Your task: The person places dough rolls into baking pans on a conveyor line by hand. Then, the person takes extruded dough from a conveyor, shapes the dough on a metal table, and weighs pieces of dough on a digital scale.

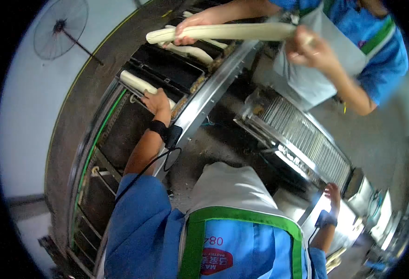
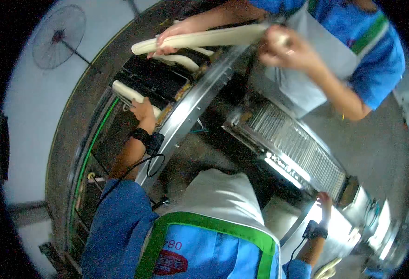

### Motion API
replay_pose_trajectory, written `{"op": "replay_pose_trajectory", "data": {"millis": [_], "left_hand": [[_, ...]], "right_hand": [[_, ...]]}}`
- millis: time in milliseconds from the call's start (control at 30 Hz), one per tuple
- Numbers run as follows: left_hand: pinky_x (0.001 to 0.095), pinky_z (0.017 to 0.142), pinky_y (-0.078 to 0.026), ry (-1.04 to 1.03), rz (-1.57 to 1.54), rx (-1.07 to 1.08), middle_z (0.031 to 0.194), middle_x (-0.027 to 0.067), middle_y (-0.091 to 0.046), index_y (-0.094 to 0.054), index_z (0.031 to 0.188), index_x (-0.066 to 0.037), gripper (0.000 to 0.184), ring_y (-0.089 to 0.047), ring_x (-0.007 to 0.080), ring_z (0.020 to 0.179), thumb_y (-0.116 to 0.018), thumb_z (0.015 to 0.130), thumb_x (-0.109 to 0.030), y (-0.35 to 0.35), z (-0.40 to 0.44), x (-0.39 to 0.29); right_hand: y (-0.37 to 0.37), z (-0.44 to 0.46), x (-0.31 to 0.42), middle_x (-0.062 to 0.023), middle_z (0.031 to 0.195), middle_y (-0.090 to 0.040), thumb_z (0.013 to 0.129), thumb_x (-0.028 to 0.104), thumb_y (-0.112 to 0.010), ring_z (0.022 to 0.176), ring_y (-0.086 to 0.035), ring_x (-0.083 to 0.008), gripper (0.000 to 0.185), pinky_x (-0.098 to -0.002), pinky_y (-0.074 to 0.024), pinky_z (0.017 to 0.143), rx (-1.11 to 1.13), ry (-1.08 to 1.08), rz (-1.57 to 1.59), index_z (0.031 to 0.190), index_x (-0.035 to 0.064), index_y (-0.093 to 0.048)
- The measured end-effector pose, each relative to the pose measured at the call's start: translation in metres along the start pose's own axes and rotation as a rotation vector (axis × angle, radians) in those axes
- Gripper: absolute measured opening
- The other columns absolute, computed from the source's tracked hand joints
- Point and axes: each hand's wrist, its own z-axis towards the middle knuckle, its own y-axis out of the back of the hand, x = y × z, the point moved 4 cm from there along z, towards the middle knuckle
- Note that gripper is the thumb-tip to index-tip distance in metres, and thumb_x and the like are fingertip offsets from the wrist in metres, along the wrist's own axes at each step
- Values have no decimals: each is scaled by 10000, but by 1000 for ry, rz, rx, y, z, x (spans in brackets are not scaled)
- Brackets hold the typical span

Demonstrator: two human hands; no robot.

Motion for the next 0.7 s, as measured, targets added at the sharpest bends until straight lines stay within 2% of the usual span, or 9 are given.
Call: {"op": "replay_pose_trajectory", "data": {"millis": [33, 67, 167, 267, 400, 467, 533, 567, 700], "left_hand": [[381, 818, -329, -3, -111, -27, 1134, 207, -290, -295, 1144, -15, 560, -397, 331, 960, -486, 692, -283, -5, 2, 9], [381, 818, -329, 19, -120, -39, 1134, 207, -290, -295, 1144, -15, 560, -397, 331, 960, -486, 692, -283, 0, 2, 10], [376, 870, -281, 36, -128, -63, 1205, 207, -236, -298, 1150, -44, 558, -309, 332, 1069, -499, 678, -263, 11, -5, 14], [376, 881, -270, 11, -186, -48, 1203, 207, -238, -300, 1149, -48, 550, -301, 330, 1076, -499, 681, -256, 18, -7, 17], [371, 900, -242, 35, -193, -25, 1213, 201, -230, -291, 1163, -63, 567, -268, 323, 1101, -509, 683, -271, 18, -10, 31], [377, 887, -254, -3, -158, -11, 1235, 219, -158, -285, 1183, -66, 566, -260, 346, 1099, -493, 697, -268, 20, -8, 39], [362, 918, -206, -21, -161, 40, 1229, 217, -196, -319, 1171, -138, 575, -214, 323, 1134, -520, 665, -324, 12, 4, 55], [353, 924, -190, -4, -253, 104, 1245, 223, -153, -318, 1182, -164, 581, -174, 326, 1153, -518, 663, -334, 7, 15, 67], [348, 925, -185, 102, -320, 199, 1253, 230, -115, -336, 1177, -134, 537, -159, 333, 1154, -505, 687, -274, 42, -1, 69]], "right_hand": [[2, 16, 9, -34, 822, -542, 752, 434, -430, 680, -528, -138, 393, -283, -411, 563, -106, -111, -163, 980, 118, -476], [-2, 15, 22, -37, 787, -547, 769, 368, -442, 663, -536, -137, 323, -277, -416, 548, -134, -69, -251, 979, 124, -475], [-14, 38, 49, -29, 757, -546, 775, 271, -468, 610, -541, -132, 246, -274, -421, 509, -73, -122, -399, 971, 120, -473], [-38, 41, 68, -35, 746, -549, 758, 261, -477, 609, -541, -126, 275, -244, -420, 471, -43, -103, -365, 951, 66, -496], [-68, 48, 75, -34, 751, -549, 743, 282, -493, 627, -548, -133, 302, -250, -427, 477, 26, -81, -382, 954, 65, -498], [-77, 54, 83, -34, 764, -550, 732, 296, -505, 632, -551, -135, 321, -250, -432, 485, 76, -83, -468, 953, 64, -500], [-77, 65, 80, -44, 773, -547, 758, 238, -478, 605, -545, -129, 266, -230, -433, 487, 103, -101, -465, 950, 55, -498], [-81, 67, 84, -43, 771, -549, 757, 241, -481, 607, -545, -128, 265, -230, -433, 484, 129, -99, -463, 946, 56, -498], [-82, 71, 70, -38, 762, -553, 757, 251, -487, 616, -544, -125, 258, -228, -428, 480, 172, -131, -420, 930, 61, -497]]}}
